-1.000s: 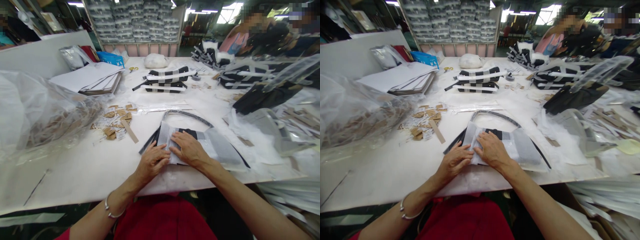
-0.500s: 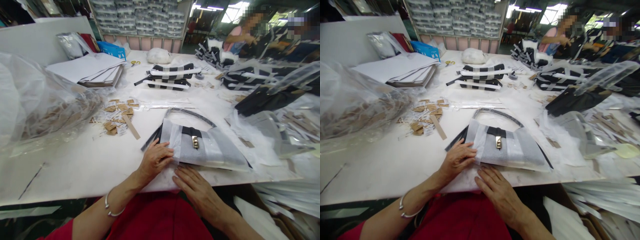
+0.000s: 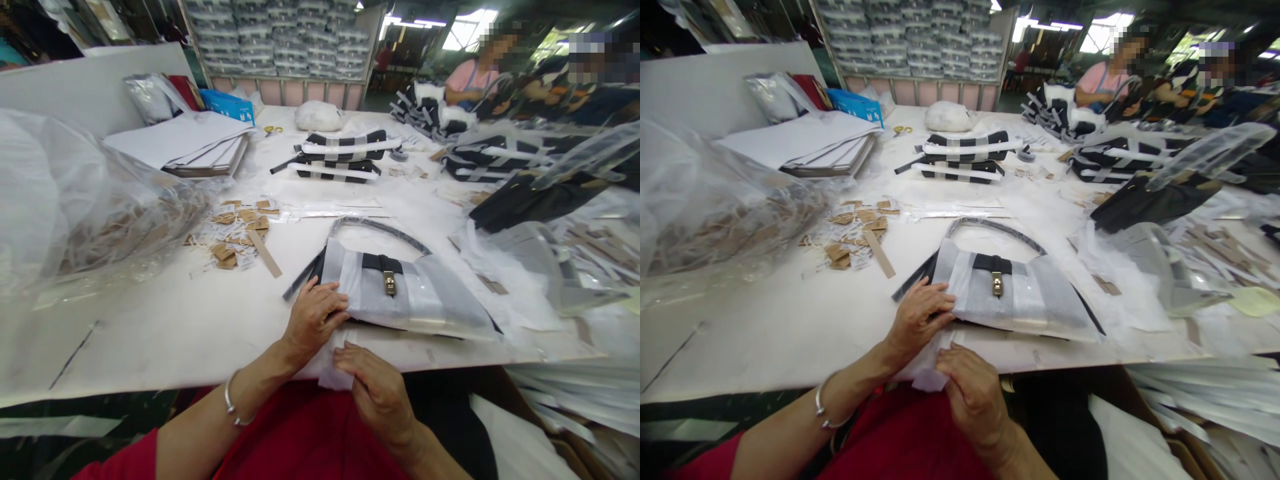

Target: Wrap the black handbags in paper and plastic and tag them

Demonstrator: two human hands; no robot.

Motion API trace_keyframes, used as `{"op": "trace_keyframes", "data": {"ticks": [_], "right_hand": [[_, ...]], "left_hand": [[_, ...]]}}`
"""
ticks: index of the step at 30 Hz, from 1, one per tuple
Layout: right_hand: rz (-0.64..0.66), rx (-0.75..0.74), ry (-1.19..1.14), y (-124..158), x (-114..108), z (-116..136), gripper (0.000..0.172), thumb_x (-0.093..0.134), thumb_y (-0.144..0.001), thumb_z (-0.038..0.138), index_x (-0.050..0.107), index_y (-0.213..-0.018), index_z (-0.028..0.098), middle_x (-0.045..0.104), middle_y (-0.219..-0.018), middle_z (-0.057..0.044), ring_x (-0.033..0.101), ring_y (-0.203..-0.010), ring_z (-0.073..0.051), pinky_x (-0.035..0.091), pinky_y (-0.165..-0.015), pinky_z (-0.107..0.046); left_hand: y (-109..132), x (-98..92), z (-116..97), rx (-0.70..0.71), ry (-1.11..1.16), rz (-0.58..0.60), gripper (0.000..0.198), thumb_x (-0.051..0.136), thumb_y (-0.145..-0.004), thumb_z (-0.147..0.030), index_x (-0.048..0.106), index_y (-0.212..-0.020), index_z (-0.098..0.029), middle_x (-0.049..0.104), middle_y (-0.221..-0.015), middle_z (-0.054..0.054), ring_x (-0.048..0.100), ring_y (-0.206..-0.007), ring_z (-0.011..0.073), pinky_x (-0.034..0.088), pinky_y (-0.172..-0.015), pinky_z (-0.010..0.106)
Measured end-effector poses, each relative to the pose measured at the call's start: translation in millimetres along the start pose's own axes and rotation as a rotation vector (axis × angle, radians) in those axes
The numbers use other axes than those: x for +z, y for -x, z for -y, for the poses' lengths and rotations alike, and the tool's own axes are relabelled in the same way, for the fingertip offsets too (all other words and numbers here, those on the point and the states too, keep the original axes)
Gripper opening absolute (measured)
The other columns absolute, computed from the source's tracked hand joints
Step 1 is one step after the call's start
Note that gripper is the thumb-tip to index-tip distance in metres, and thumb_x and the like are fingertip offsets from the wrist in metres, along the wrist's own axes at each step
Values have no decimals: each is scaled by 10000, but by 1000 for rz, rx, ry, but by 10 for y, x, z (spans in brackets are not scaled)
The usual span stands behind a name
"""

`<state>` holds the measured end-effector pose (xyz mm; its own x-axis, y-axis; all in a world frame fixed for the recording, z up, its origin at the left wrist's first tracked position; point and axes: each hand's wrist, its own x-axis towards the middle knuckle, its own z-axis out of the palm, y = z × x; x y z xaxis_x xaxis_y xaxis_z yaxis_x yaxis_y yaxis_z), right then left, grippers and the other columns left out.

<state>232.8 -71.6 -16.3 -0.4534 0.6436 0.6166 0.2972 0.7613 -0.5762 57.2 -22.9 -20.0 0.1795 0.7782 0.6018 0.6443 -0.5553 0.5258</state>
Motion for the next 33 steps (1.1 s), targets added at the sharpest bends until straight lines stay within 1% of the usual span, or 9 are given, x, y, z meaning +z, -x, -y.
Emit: {"op": "trace_keyframes", "data": {"ticks": [4,8,12,15,18,23,27,31,33], "right_hand": [[10,-27,-24,5,43,135,336,437,-834,17,650,-1008,211,755,-896,-46,727,-844,-173,594,-868,-324],[10,-69,-7,-246,-99,162,363,427,-834,4,645,-1027,220,750,-911,-50,717,-852,-174,590,-820,-302],[5,-43,86,-549,-291,8,352,407,-857,31,632,-1049,224,739,-972,-43,698,-928,-168,556,-838,-284],[47,34,206,-680,-351,-160,261,415,-897,87,619,-1011,203,732,-923,-43,699,-856,-161,523,-769,-250],[181,99,425,-763,-366,-270,196,412,-945,153,596,-891,190,684,-719,-21,643,-620,-143,420,-579,-232],[335,84,739,-931,-413,-330,270,402,-983,233,577,-782,195,630,-606,-13,565,-542,-141,268,-526,-272],[390,187,711,-1062,-425,-412,258,469,-980,315,600,-783,213,659,-680,0,592,-605,-140,287,-546,-267],[319,85,576,-1084,-404,-514,248,455,-987,278,632,-830,202,694,-931,-40,634,-830,-137,368,-664,-229],[323,52,565,-1064,-387,-550,259,438,-994,272,637,-845,198,689,-904,-41,626,-822,-136,364,-665,-228]], "left_hand": [[28,30,-27,44,-41,17,39,656,-873,-225,654,-909,-212,739,-985,36,636,-1110,223,370,-1084,505],[61,-12,-74,129,-112,2,52,612,-885,-177,645,-901,-214,729,-968,12,599,-1149,211,342,-1110,484],[100,-181,-144,118,-149,74,211,524,-879,-103,641,-1005,-226,710,-1043,11,519,-1236,221,266,-1157,498],[86,-285,-212,56,-123,160,179,593,-835,-166,632,-998,-227,696,-1087,20,483,-1269,259,214,-1169,554],[22,-268,-276,-71,-125,142,123,688,-804,-284,619,-881,-218,700,-908,13,545,-1180,271,220,-1149,588],[-83,-97,-327,-162,-172,5,126,591,-876,-217,579,-751,-203,647,-788,5,611,-981,202,289,-1111,526],[-128,-14,-313,-201,-224,-35,170,568,-872,-174,539,-706,-194,591,-710,-12,598,-843,174,339,-1065,484],[-158,14,-301,-196,-274,-40,179,570,-871,-167,524,-699,-189,556,-678,-21,568,-758,158,363,-1038,462],[-164,24,-300,-192,-289,-41,181,555,-879,-164,523,-703,-187,552,-680,-18,562,-752,157,369,-1031,459]]}}
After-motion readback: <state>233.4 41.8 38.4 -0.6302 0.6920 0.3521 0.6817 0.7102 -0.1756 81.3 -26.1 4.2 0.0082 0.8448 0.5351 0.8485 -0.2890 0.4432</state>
